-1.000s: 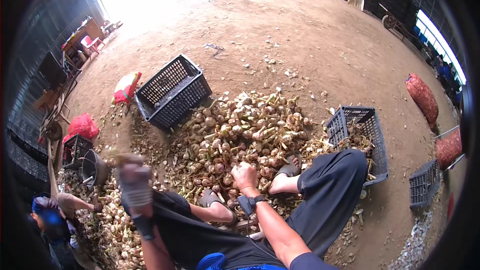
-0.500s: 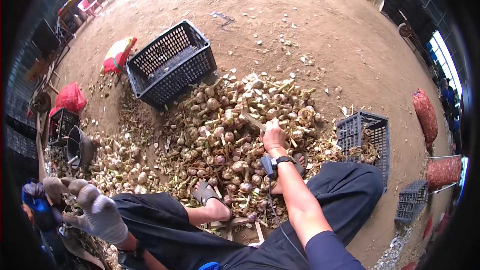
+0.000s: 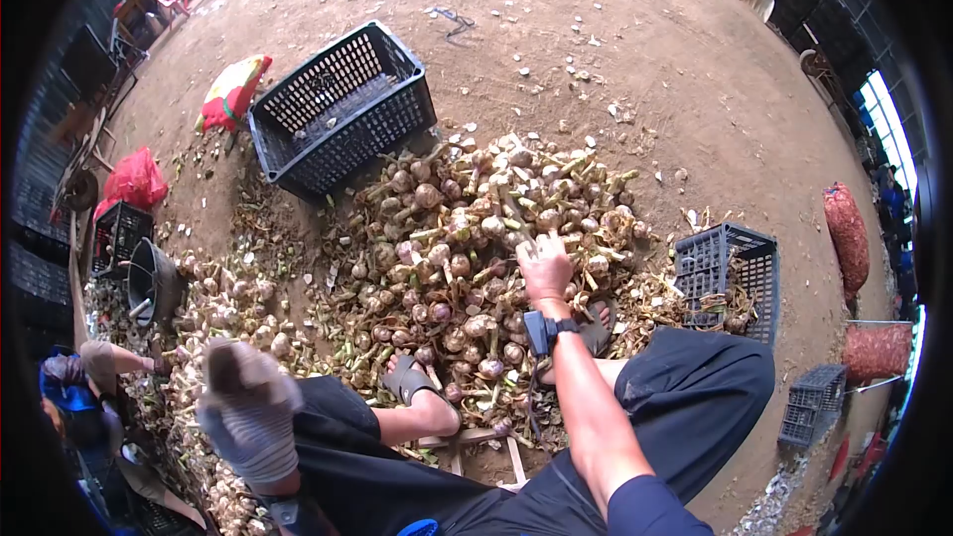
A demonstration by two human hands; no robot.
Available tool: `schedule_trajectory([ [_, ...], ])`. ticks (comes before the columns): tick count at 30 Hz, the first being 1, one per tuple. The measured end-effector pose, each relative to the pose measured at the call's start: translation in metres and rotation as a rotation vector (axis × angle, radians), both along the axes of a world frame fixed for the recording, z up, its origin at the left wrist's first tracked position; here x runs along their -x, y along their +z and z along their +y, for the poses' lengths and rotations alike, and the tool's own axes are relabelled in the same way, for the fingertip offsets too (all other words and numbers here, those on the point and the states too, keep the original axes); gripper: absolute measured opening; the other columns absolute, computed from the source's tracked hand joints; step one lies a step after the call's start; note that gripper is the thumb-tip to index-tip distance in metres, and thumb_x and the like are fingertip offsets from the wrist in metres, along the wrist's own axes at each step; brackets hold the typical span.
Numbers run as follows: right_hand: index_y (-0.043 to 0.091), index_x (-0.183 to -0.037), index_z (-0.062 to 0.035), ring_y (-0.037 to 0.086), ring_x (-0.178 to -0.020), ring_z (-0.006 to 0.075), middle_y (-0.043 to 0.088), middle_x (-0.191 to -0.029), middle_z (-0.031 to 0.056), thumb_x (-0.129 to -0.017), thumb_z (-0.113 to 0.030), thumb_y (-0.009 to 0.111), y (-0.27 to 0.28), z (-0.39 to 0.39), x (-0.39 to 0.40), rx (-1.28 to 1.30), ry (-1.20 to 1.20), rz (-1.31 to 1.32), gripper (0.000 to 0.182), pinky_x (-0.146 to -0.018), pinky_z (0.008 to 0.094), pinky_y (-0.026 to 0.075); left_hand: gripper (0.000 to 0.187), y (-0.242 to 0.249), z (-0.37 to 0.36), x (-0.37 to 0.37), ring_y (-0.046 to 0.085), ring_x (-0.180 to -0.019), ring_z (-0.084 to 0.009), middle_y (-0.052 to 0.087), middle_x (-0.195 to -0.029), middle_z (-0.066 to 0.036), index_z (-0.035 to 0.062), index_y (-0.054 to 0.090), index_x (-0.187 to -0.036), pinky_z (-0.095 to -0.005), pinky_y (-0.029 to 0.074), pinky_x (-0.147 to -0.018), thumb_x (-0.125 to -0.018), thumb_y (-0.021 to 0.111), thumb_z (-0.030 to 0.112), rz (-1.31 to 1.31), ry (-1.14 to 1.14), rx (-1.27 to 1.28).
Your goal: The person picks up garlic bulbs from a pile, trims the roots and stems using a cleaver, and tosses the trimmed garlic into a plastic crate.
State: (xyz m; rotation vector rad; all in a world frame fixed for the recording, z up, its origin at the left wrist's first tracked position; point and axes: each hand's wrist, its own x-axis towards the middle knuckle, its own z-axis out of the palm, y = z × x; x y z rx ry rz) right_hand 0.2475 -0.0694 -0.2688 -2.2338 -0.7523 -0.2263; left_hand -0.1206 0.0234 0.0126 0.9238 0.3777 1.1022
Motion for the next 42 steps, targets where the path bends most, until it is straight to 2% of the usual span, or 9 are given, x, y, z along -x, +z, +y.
schedule_trajectory([
  [4, 0.068, -0.073, -0.0044, 0.054, -0.054, 0.0088, 0.062, -0.063, -0.0031, -0.081, -0.027, 0.083, 0.086, 0.006, 0.065, -0.601, 0.0, 0.841, 0.028, -0.05, 0.0283, 0.044, 0.044, 0.011, -0.014, -0.031, 0.066, -0.091, -0.0209, 0.067, -0.103, -0.014, -0.0038, 0.056, -0.125, -0.033, 0.056, -0.08, -0.085, 0.063, 0.012, 0.528, -0.02, -0.096],
  [6, 0.068, -0.09, -0.0035, 0.06, -0.055, 0.0091, 0.067, -0.075, 0.0006, -0.086, -0.02, 0.078, 0.093, -0.001, 0.089, -0.626, 0.088, 1.064, 0.02, -0.046, 0.025, 0.048, 0.046, 0.014, -0.023, -0.052, 0.065, -0.097, -0.0166, 0.068, -0.106, -0.01, -0.0017, 0.058, -0.126, -0.0304, 0.052, -0.089, -0.08, 0.066, 0.002, 0.806, -0.027, -0.169],
  [8, 0.065, -0.101, -0.0037, 0.063, -0.06, 0.0103, 0.068, -0.082, 0.0016, -0.087, -0.018, 0.076, 0.128, -0.002, 0.12, -0.82, 0.219, 1.264, 0.022, -0.047, 0.0254, 0.053, 0.057, -0.001, -0.023, -0.06, 0.063, -0.108, -0.0248, 0.064, -0.115, -0.014, 0.0012, 0.058, -0.126, -0.034, 0.049, -0.095, -0.075, 0.078, 0.014, 1.003, 0.002, -0.598],
  [14, 0.063, -0.109, -0.0043, 0.061, -0.078, 0.0117, 0.065, -0.094, 0.0021, -0.09, -0.023, 0.075, 0.221, -0.02, 0.17, -0.933, 0.483, 1.6, 0.029, -0.063, 0.0275, 0.051, 0.066, -0.024, -0.024, -0.077, 0.057, -0.117, -0.031, 0.058, -0.125, -0.015, 0.0052, 0.057, -0.127, -0.038, 0.046, -0.1, -0.07, 0.084, 0.023, 1.105, -0.024, -0.905],
  [19, 0.065, -0.11, -0.0033, 0.061, -0.073, 0.0102, 0.064, -0.087, -0.0006, -0.09, -0.028, 0.074, 0.228, -0.033, 0.164, -0.83, 0.487, 1.545, 0.033, -0.063, 0.0242, 0.052, 0.06, -0.029, -0.026, -0.074, 0.061, -0.106, -0.0146, 0.064, -0.117, -0.005, 0.0012, 0.053, -0.13, -0.0306, 0.051, -0.092, -0.08, 0.08, 0.019, 0.537, -0.319, -0.233],
  [21, 0.068, -0.1, -0.002, 0.056, -0.066, 0.0076, 0.059, -0.076, -0.0054, -0.092, -0.031, 0.072, 0.229, -0.038, 0.161, -0.644, 0.488, 1.139, 0.031, -0.057, 0.0232, 0.049, 0.062, -0.024, -0.023, -0.066, 0.06, -0.109, -0.0145, 0.062, -0.12, -0.007, 0.001, 0.051, -0.131, -0.029, 0.052, -0.09, -0.082, 0.081, 0.025, 0.482, -0.312, -0.203],
  [23, 0.065, -0.085, -0.0012, 0.057, -0.059, 0.016, 0.056, -0.065, -0.0007, -0.09, -0.028, 0.073, 0.229, -0.04, 0.159, -0.624, 0.472, 0.97, 0.029, -0.054, 0.0294, 0.047, 0.06, -0.027, -0.021, -0.063, 0.06, -0.107, -0.0141, 0.063, -0.118, -0.007, 0.0012, 0.052, -0.129, -0.0288, 0.054, -0.086, -0.082, 0.081, 0.026, 0.435, -0.295, -0.184],
  [26, 0.057, -0.078, -0.0013, 0.06, -0.07, 0.039, 0.057, -0.076, 0.0195, -0.076, -0.017, 0.073, 0.225, -0.047, 0.156, -0.347, 0.591, 0.11, 0.023, -0.059, 0.0431, 0.048, 0.059, -0.035, -0.015, -0.056, 0.061, -0.104, -0.0136, 0.063, -0.116, -0.006, 0.002, 0.053, -0.126, -0.0292, 0.055, -0.083, -0.08, 0.082, 0.023, 0.564, -0.322, -0.196],
  [42, 0.059, -0.082, -0.0056, 0.063, -0.064, 0.03, 0.059, -0.079, 0.0123, -0.078, -0.015, 0.063, 0.194, -0.031, 0.182, -0.269, 0.706, -0.112, 0.012, -0.055, 0.0398, 0.05, 0.053, -0.058, -0.007, -0.049, 0.062, -0.087, -0.0097, 0.067, -0.097, -0.002, 0.0094, 0.055, -0.116, -0.0275, 0.053, -0.079, -0.071, 0.082, 0.008, 0.93, -0.137, -0.74],
])
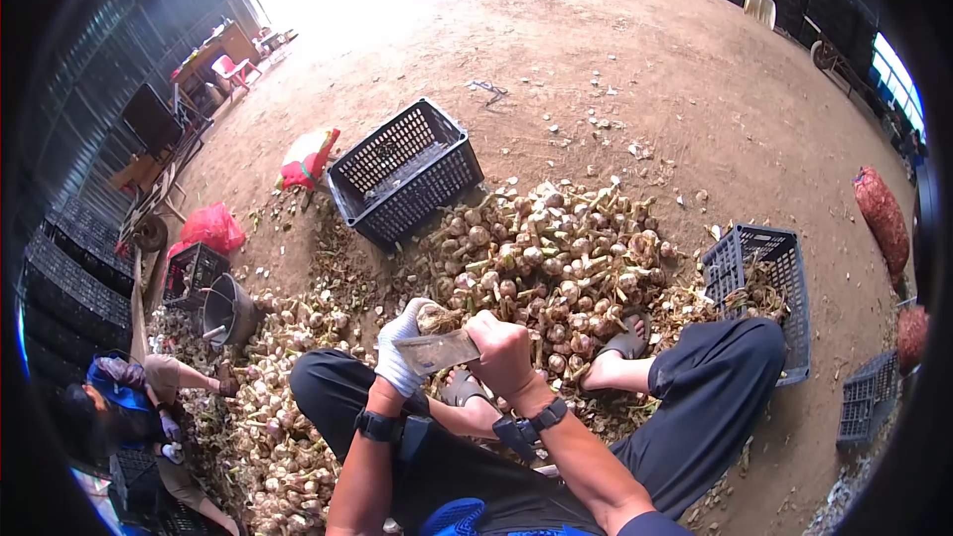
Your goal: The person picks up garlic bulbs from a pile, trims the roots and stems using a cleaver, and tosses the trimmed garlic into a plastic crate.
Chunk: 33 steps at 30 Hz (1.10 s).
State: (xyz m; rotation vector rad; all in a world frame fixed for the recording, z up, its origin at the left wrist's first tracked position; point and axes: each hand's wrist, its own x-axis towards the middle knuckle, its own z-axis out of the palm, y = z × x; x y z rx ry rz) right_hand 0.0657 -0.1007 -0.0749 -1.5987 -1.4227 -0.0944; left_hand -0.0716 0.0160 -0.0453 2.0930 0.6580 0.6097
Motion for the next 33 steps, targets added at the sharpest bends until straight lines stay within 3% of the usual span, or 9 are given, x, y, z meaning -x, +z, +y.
schedule_trajectory([
  [6, 0.059, -0.083, -0.0049, 0.063, -0.065, 0.0306, 0.059, -0.081, 0.0127, -0.079, -0.016, 0.062, -0.022, 0.003, 0.005, -0.002, -0.11, 0.064, 0.013, -0.055, 0.0386, 0.049, 0.049, 0.0, -0.009, -0.003, 0.07, -0.075, -0.0187, 0.072, -0.084, -0.006, 0.0097, 0.059, -0.109, -0.0319, 0.056, -0.069, -0.069, 0.086, 0.021, 0.072, 0.102, 0.032],
  [8, 0.059, -0.085, -0.0038, 0.063, -0.067, 0.0319, 0.059, -0.081, 0.0135, -0.079, -0.015, 0.062, -0.027, 0.004, 0.004, 0.016, -0.124, 0.079, 0.014, -0.056, 0.0391, 0.049, 0.047, 0.007, -0.012, -0.007, 0.071, -0.074, -0.0238, 0.072, -0.082, -0.009, 0.01, 0.062, -0.104, -0.033, 0.056, -0.067, -0.068, 0.087, 0.027, 0.072, 0.084, -0.157],
  [18, 0.058, -0.086, -0.0042, 0.061, -0.072, 0.0382, 0.059, -0.085, 0.0159, -0.072, -0.005, 0.057, -0.047, -0.002, -0.011, -0.018, -0.178, 0.183, 0.014, -0.061, 0.0426, 0.05, 0.039, 0.024, -0.027, -0.023, 0.069, -0.067, -0.0301, 0.068, -0.075, -0.011, 0.0094, 0.063, -0.095, -0.0353, 0.056, -0.064, -0.066, 0.085, 0.025, 0.027, 0.145, -0.297],
  [19, 0.059, -0.085, -0.0058, 0.063, -0.074, 0.0385, 0.062, -0.084, 0.016, -0.075, -0.01, 0.06, -0.058, -0.006, -0.014, 0.056, -0.226, 0.197, 0.01, -0.063, 0.0449, 0.051, 0.037, 0.021, -0.027, -0.021, 0.068, -0.067, -0.0284, 0.067, -0.075, -0.01, 0.0091, 0.063, -0.094, -0.0346, 0.056, -0.064, -0.065, 0.081, 0.022, 0.11, 0.144, -0.256],
  [21, 0.061, -0.076, -0.0057, 0.064, -0.068, 0.0399, 0.064, -0.075, 0.0193, -0.08, -0.019, 0.064, -0.101, -0.004, -0.026, 0.307, -0.518, 0.345, 0.014, -0.06, 0.0473, 0.051, 0.035, 0.036, -0.042, -0.024, 0.068, -0.066, -0.0272, 0.067, -0.075, -0.009, 0.0082, 0.061, -0.093, -0.0341, 0.056, -0.064, -0.064, 0.079, 0.02, -0.034, 0.009, -0.264],
  [27, 0.059, -0.072, -0.0036, 0.061, -0.07, 0.0428, 0.061, -0.076, 0.0227, -0.08, -0.016, 0.065, -0.106, -0.009, -0.028, 0.165, -0.625, 0.538, 0.016, -0.06, 0.0475, 0.048, 0.044, 0.025, -0.052, -0.042, 0.07, -0.072, -0.0221, 0.07, -0.081, -0.009, 0.0032, 0.059, -0.103, -0.0332, 0.055, -0.069, -0.067, 0.079, 0.018, -0.038, 0.047, -0.187],
  [30, 0.062, -0.078, -0.003, 0.062, -0.058, 0.0347, 0.064, -0.071, 0.0169, -0.084, -0.016, 0.066, -0.086, 0.002, -0.02, 0.143, -0.577, 0.572, 0.015, -0.056, 0.0417, 0.051, 0.041, 0.032, -0.049, -0.047, 0.068, -0.075, -0.0172, 0.07, -0.083, -0.008, 0.0039, 0.06, -0.108, -0.031, 0.055, -0.072, -0.072, 0.078, 0.014, -0.048, 0.06, -0.039],
  [32, 0.066, -0.091, -0.0014, 0.062, -0.052, 0.0195, 0.066, -0.07, 0.0068, -0.089, -0.019, 0.068, -0.068, 0.0, -0.008, 0.013, -0.233, 1.182, 0.018, -0.053, 0.0328, 0.054, 0.043, 0.022, -0.041, -0.05, 0.069, -0.076, -0.0185, 0.07, -0.084, -0.008, 0.0044, 0.06, -0.108, -0.0315, 0.055, -0.072, -0.072, 0.079, 0.017, -0.091, 0.061, -0.045],
  [33, 0.066, -0.091, -0.0014, 0.062, -0.052, 0.0195, 0.066, -0.07, 0.0068, -0.089, -0.019, 0.068, -0.06, -0.003, -0.003, 0.014, -0.233, 1.183, 0.018, -0.053, 0.0328, 0.054, 0.044, 0.02, -0.039, -0.05, 0.07, -0.076, -0.0199, 0.071, -0.085, -0.009, 0.0049, 0.06, -0.108, -0.0319, 0.055, -0.072, -0.071, 0.081, 0.019, -0.135, 0.062, -0.051],
])
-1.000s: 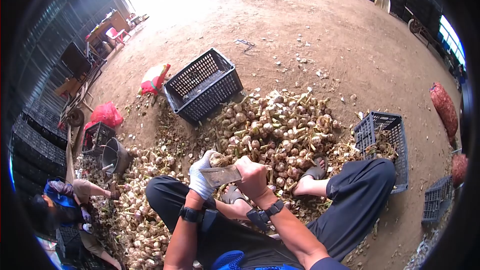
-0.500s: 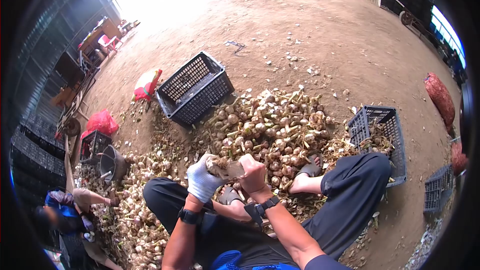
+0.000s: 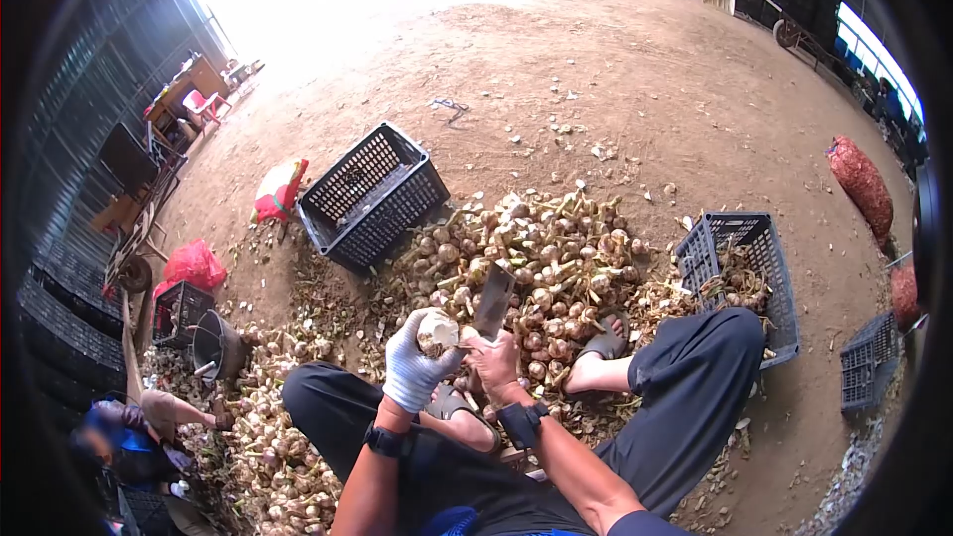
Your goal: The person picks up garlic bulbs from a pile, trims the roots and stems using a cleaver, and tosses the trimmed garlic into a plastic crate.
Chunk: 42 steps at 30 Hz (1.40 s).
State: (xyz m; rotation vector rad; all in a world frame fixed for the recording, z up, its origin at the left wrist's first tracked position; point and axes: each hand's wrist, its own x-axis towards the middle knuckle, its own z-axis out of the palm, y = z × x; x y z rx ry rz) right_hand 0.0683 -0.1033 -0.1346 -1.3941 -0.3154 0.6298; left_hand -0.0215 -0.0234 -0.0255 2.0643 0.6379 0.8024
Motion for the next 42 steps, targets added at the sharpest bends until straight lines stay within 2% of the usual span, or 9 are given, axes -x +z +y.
schedule_trajectory([
  [3, 0.065, -0.103, -0.0007, 0.065, -0.059, 0.0112, 0.069, -0.082, 0.0038, -0.092, -0.021, 0.069, 0.015, 0.002, 0.008, -0.538, 0.336, 0.658, 0.024, -0.055, 0.0267, 0.055, 0.046, 0.0, 0.004, 0.003, 0.067, -0.093, -0.0199, 0.067, -0.103, -0.011, 0.0037, 0.061, -0.112, -0.0319, 0.052, -0.083, -0.072, 0.077, 0.018, -0.032, -0.06, 0.08],
  [8, 0.066, -0.104, -0.0066, 0.058, -0.058, 0.0078, 0.062, -0.07, -0.001, -0.091, -0.019, 0.07, 0.057, 0.001, 0.011, -0.541, 0.363, 0.913, 0.018, -0.062, 0.0224, 0.051, 0.046, 0.011, 0.003, 0.007, 0.061, -0.109, -0.0269, 0.062, -0.118, -0.013, 0.0039, 0.064, -0.109, -0.0366, 0.047, -0.096, -0.066, 0.077, 0.017, -0.108, -0.11, 0.18],
  [12, 0.069, -0.091, -0.0066, 0.046, -0.048, 0.0065, 0.055, -0.061, -0.004, -0.09, -0.015, 0.071, 0.066, 0.001, -0.005, -0.484, 0.351, 0.802, 0.009, -0.056, 0.0271, 0.054, 0.039, 0.028, 0.0, 0.012, 0.063, -0.104, -0.0225, 0.062, -0.114, -0.012, 0.0023, 0.063, -0.11, -0.0335, 0.049, -0.094, -0.072, 0.071, 0.006, -0.192, -0.038, 0.372],
  [18, 0.066, -0.085, -0.0026, 0.05, -0.051, 0.0063, 0.056, -0.064, -0.0024, -0.09, -0.01, 0.071, 0.071, 0.001, -0.009, -0.422, 0.195, 0.49, 0.01, -0.053, 0.0338, 0.059, 0.021, 0.004, 0.011, 0.017, 0.063, -0.08, -0.01, 0.064, -0.095, -0.004, 0.0018, 0.064, -0.096, -0.0262, 0.054, -0.069, -0.077, 0.072, 0.002, 0.014, -0.042, -0.207],
  [22, 0.064, -0.083, -0.0007, 0.052, -0.054, 0.0078, 0.059, -0.068, -0.0013, -0.089, -0.01, 0.07, 0.049, 0.004, -0.003, -0.409, 0.08, 0.229, 0.013, -0.057, 0.0336, 0.057, 0.012, -0.001, 0.018, 0.021, 0.057, -0.06, -0.0066, 0.059, -0.067, 0.001, 0.0019, 0.064, -0.093, -0.0219, 0.047, -0.058, -0.087, 0.071, 0.009, -0.078, 0.131, 0.388],
  [24, 0.06, -0.08, 0.0014, 0.055, -0.059, 0.0101, 0.059, -0.07, 0.0031, -0.085, -0.011, 0.07, 0.066, -0.005, -0.003, -0.209, 0.13, -0.31, 0.017, -0.059, 0.0345, 0.052, 0.015, -0.002, 0.02, 0.023, 0.054, -0.058, -0.0063, 0.061, -0.069, 0.0, 0.0013, 0.064, -0.094, -0.0201, 0.043, -0.053, -0.087, 0.071, 0.013, -0.163, 0.134, 0.664],
  [28, 0.059, -0.082, 0.0014, 0.059, -0.065, 0.0331, 0.056, -0.074, 0.0191, -0.079, -0.01, 0.07, 0.062, 0.001, 0.0, -0.12, 0.106, -0.694, 0.017, -0.06, 0.0393, 0.047, 0.019, -0.001, 0.019, 0.021, 0.054, -0.057, -0.0066, 0.06, -0.067, -0.001, -0.001, 0.064, -0.097, -0.0212, 0.041, -0.051, -0.088, 0.07, 0.015, -0.12, 0.137, 0.774],
  [33, 0.059, -0.081, 0.0001, 0.06, -0.071, 0.0393, 0.058, -0.077, 0.02, -0.078, -0.01, 0.07, 0.05, 0.001, 0.004, -0.037, 0.098, -0.723, 0.016, -0.061, 0.0409, 0.048, 0.022, -0.015, 0.024, 0.027, 0.058, -0.057, -0.0122, 0.062, -0.071, -0.005, -0.0015, 0.063, -0.099, -0.0251, 0.048, -0.052, -0.089, 0.068, 0.017, -0.142, 0.061, 0.946],
  [42, 0.066, -0.073, -0.007, 0.064, -0.07, 0.0407, 0.065, -0.072, 0.0197, -0.076, -0.027, 0.067, -0.109, -0.008, 0.024, 0.503, 0.08, -0.495, 0.02, -0.062, 0.0467, 0.052, 0.032, -0.017, 0.03, 0.046, 0.062, -0.073, -0.0163, 0.064, -0.086, -0.007, 0.0038, 0.059, -0.111, -0.0283, 0.052, -0.059, -0.088, 0.07, 0.024, -0.441, -0.079, 1.323],
])
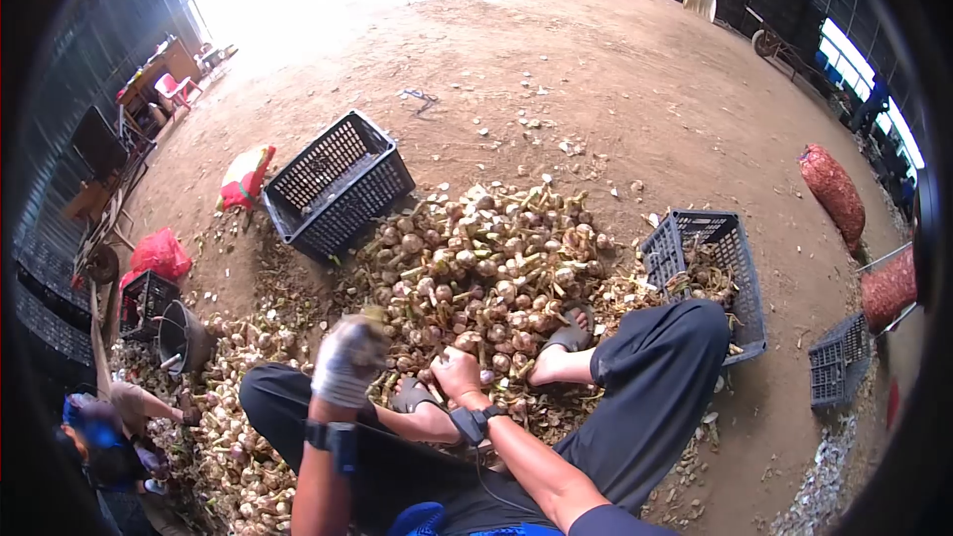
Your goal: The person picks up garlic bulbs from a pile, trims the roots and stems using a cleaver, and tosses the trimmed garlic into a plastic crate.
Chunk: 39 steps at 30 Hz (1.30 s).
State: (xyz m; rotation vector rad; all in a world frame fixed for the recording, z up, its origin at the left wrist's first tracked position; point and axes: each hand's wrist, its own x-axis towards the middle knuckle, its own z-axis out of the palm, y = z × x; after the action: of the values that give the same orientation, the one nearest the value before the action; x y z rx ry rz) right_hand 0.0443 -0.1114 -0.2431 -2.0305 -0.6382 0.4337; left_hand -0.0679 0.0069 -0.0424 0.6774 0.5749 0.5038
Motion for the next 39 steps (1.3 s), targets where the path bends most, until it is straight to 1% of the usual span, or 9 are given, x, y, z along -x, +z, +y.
schedule_trajectory([
  [2, 0.066, -0.072, -0.0075, 0.066, -0.069, 0.0389, 0.066, -0.071, 0.018, -0.076, -0.028, 0.067, -0.009, -0.004, -0.029, 0.006, -0.114, -0.065, 0.021, -0.061, 0.046, 0.052, 0.03, 0.018, 0.019, 0.034, 0.057, -0.087, -0.0134, 0.06, -0.099, -0.005, 0.0061, 0.056, -0.119, -0.0258, 0.053, -0.07, -0.091, 0.065, 0.014, -0.647, 0.139, 0.19],
  [4, 0.067, -0.073, -0.0082, 0.067, -0.068, 0.038, 0.067, -0.071, 0.0174, -0.077, -0.03, 0.066, -0.004, -0.014, -0.067, 0.085, -0.28, -0.099, 0.022, -0.061, 0.0457, 0.052, 0.049, 0.053, 0.065, 0.087, 0.057, -0.099, -0.0183, 0.056, -0.113, -0.003, 0.007, 0.051, -0.128, -0.0347, 0.053, -0.08, -0.083, 0.07, 0.006, -1.164, -0.205, 0.369],
  [5, 0.067, -0.072, -0.007, 0.067, -0.068, 0.0387, 0.067, -0.07, 0.0181, -0.078, -0.032, 0.066, 0.0, -0.02, -0.086, 0.062, -0.365, -0.117, 0.026, -0.062, 0.0464, 0.052, 0.066, 0.083, 0.049, 0.099, 0.055, -0.11, -0.021, 0.05, -0.131, -0.006, 0.0066, 0.046, -0.136, -0.0387, 0.053, -0.083, -0.076, 0.074, 0.008, -1.245, 0.257, 0.088],
  [7, 0.07, -0.076, -0.0042, 0.066, -0.07, 0.0411, 0.067, -0.073, 0.0215, -0.078, -0.03, 0.064, 0.024, -0.031, -0.117, 0.145, -0.48, -0.066, 0.027, -0.063, 0.0504, 0.05, 0.09, 0.086, 0.059, 0.14, 0.048, -0.125, -0.0227, 0.04, -0.147, -0.006, 0.0091, 0.033, -0.148, -0.0449, 0.049, -0.086, -0.072, 0.073, 0.036, -1.32, 0.416, -0.093],
  [12, 0.07, -0.074, 0.0011, 0.067, -0.066, 0.038, 0.067, -0.07, 0.0204, -0.076, -0.036, 0.072, 0.009, -0.053, -0.146, 0.206, -0.503, -0.121, 0.037, -0.061, 0.0478, 0.049, 0.078, 0.082, 0.042, 0.114, 0.051, -0.107, -0.0158, 0.048, -0.133, -0.003, 0.0067, 0.037, -0.145, -0.0336, 0.045, -0.08, -0.081, 0.075, 0.028, -1.046, 0.345, -0.057],
  [18, 0.068, -0.094, 0.0022, 0.065, -0.084, 0.0406, 0.068, -0.093, 0.023, -0.068, -0.05, 0.083, -0.026, -0.06, -0.125, 0.388, -0.302, -0.15, 0.06, -0.075, 0.0465, 0.052, 0.073, 0.058, 0.023, 0.057, 0.044, -0.08, -0.0154, 0.048, -0.102, -0.003, 0.0052, 0.046, -0.142, -0.03, 0.041, -0.064, -0.089, 0.065, 0.052, -0.518, 0.431, -0.237],
  [32, 0.062, -0.084, -0.0029, 0.065, -0.082, 0.0402, 0.065, -0.092, 0.0193, -0.074, -0.024, 0.074, -0.048, -0.049, -0.109, 0.321, -0.064, -0.286, 0.026, -0.072, 0.0475, 0.053, 0.05, 0.046, 0.001, 0.026, 0.055, -0.074, -0.0171, 0.056, -0.093, -0.005, 0.0053, 0.055, -0.131, -0.0326, 0.05, -0.062, -0.095, 0.06, 0.04, -0.16, 0.259, -0.353],
  [37, 0.062, -0.083, -0.0057, 0.052, -0.046, 0.009, 0.057, -0.066, -0.0022, -0.085, -0.014, 0.07, 0.03, -0.022, -0.11, -0.397, -0.282, 0.642, 0.012, -0.049, 0.0292, 0.056, 0.028, 0.051, -0.015, -0.004, 0.065, -0.082, -0.0137, 0.067, -0.094, -0.007, -0.0011, 0.064, -0.115, -0.0272, 0.054, -0.073, -0.091, 0.059, 0.011, 0.461, 0.044, -0.599],
  [39, 0.06, -0.083, -0.0072, 0.049, -0.045, 0.0078, 0.055, -0.064, -0.0033, -0.087, -0.011, 0.068, 0.053, -0.013, -0.11, -0.682, -0.223, 0.853, 0.01, -0.052, 0.0291, 0.056, 0.033, 0.036, -0.02, -0.01, 0.066, -0.087, -0.0136, 0.068, -0.098, -0.007, 0.0007, 0.064, -0.117, -0.0276, 0.053, -0.079, -0.087, 0.07, 0.014, 0.591, -0.046, -0.862],
])
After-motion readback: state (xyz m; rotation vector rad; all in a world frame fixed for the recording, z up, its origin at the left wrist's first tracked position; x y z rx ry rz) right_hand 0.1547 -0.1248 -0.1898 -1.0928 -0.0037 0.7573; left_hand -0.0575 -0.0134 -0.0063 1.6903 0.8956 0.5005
